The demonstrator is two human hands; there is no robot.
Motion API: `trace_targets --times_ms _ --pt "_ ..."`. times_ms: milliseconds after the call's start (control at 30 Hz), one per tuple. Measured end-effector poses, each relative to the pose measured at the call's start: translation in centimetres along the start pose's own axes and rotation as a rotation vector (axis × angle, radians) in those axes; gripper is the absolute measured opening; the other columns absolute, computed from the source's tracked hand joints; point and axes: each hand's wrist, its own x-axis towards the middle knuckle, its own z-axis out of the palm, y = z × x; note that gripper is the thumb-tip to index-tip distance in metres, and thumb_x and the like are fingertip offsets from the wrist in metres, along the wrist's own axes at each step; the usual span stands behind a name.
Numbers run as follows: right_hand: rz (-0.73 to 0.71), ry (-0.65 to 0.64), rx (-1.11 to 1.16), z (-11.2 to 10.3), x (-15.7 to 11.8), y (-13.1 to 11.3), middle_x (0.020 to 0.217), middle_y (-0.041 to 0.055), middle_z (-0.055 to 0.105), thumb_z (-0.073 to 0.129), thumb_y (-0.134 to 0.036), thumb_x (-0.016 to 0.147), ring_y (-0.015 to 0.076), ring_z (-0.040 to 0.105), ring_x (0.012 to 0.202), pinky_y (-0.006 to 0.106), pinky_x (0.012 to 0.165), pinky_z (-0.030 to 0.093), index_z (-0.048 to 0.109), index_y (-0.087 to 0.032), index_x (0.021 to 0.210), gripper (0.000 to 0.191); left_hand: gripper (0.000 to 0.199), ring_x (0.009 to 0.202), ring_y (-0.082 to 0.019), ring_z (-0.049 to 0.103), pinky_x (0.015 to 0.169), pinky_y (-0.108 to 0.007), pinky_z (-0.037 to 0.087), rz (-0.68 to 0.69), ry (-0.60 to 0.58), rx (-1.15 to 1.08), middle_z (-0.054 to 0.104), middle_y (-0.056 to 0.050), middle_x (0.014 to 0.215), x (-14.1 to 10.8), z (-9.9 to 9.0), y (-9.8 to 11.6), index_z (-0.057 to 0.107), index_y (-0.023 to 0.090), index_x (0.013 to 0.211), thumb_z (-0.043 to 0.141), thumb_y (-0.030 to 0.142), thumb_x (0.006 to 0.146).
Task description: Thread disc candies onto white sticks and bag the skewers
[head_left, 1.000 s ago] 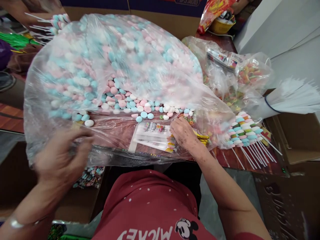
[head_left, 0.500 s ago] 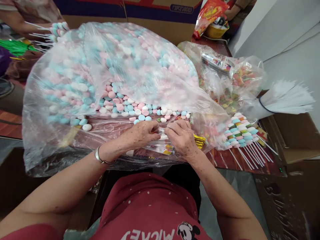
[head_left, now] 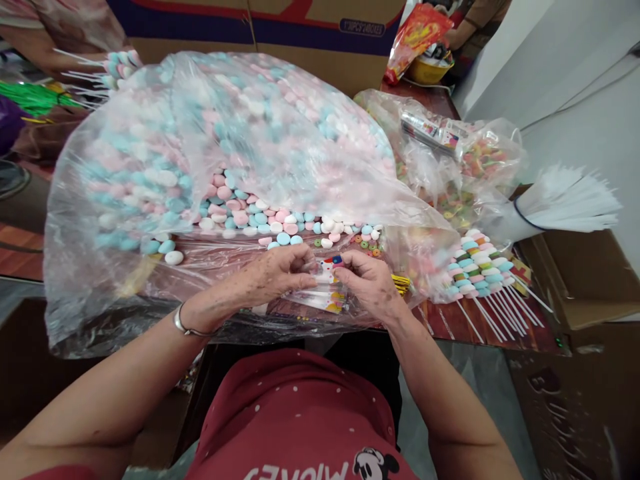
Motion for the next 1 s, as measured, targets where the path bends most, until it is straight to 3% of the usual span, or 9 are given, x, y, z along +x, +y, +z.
trace_targets --times_ms 200,400,533,700,867,1000 --pt "-0.140 0.025 -0.275 -0.8 -1.2 -0.5 0.068 -0.0025 0.054 0.053 -0.028 0.088 0.0125 0.048 0.067 0.024 0.064 0.036 0.055 -0.020 0.072 0.018 0.025 0.060 -0.011 0.043 0.057 -0.022 0.032 0.118 0.080 0.188 0.048 0.004 0.061 -0.1 1.3 0.5 0.051 0.018 0.065 0.053 0.030 0.087" --pt "-0.341 0.057 -0.472 -1.2 -2.5 -0.2 0.064 -0.0021 0.045 0.041 -0.032 0.099 0.0135 0.044 0.065 0.026 0.065 0.035 0.038 -0.022 0.064 0.037 0.033 0.054 -0.010 0.042 0.054 -0.023 0.032 0.115 0.027 0.225 0.046 0.005 0.054 -0.3 2.2 1.0 0.049 0.019 0.063 0.044 0.033 0.093" --pt "-0.332 0.057 -0.478 -1.3 -3.1 -0.3 0.067 -0.0011 0.050 0.043 -0.031 0.099 0.0135 0.047 0.067 0.026 0.064 0.037 0.045 -0.022 0.068 0.032 0.032 0.052 -0.010 0.046 0.051 -0.021 0.035 0.040 -0.011 0.054 0.052 0.003 0.056 -0.4 3.0 0.5 0.055 0.018 0.065 0.049 0.039 0.089" --pt "-0.367 0.146 -0.513 -1.2 -4.0 -0.4 0.066 -0.0007 0.050 0.039 -0.034 0.101 0.0135 0.045 0.065 0.027 0.064 0.038 0.046 -0.022 0.067 0.037 0.022 0.051 -0.010 0.048 0.047 -0.020 0.038 0.013 0.078 -0.161 0.056 0.003 0.057 -0.5 4.2 -0.1 0.056 0.018 0.072 0.063 0.037 0.081" --pt "-0.390 0.196 -0.591 -1.4 -5.2 -0.9 0.063 0.0001 0.052 0.033 -0.037 0.104 0.0140 0.048 0.063 0.028 0.065 0.040 0.047 -0.022 0.065 0.044 0.029 0.046 -0.009 0.046 0.045 -0.020 0.038 0.114 0.035 -0.035 0.058 0.002 0.055 -0.5 5.0 0.5 0.060 0.017 0.067 0.053 0.033 0.089" --pt "-0.417 0.331 -0.650 -4.4 -7.3 -1.3 0.081 0.0048 0.065 0.042 -0.033 0.101 0.0171 0.058 0.078 0.030 0.073 0.047 0.060 -0.020 0.086 0.026 0.028 0.043 -0.009 0.046 0.045 -0.020 0.040 0.181 0.078 0.072 0.057 0.003 0.053 -0.6 5.4 1.4 0.061 0.018 0.071 0.047 0.030 0.092"
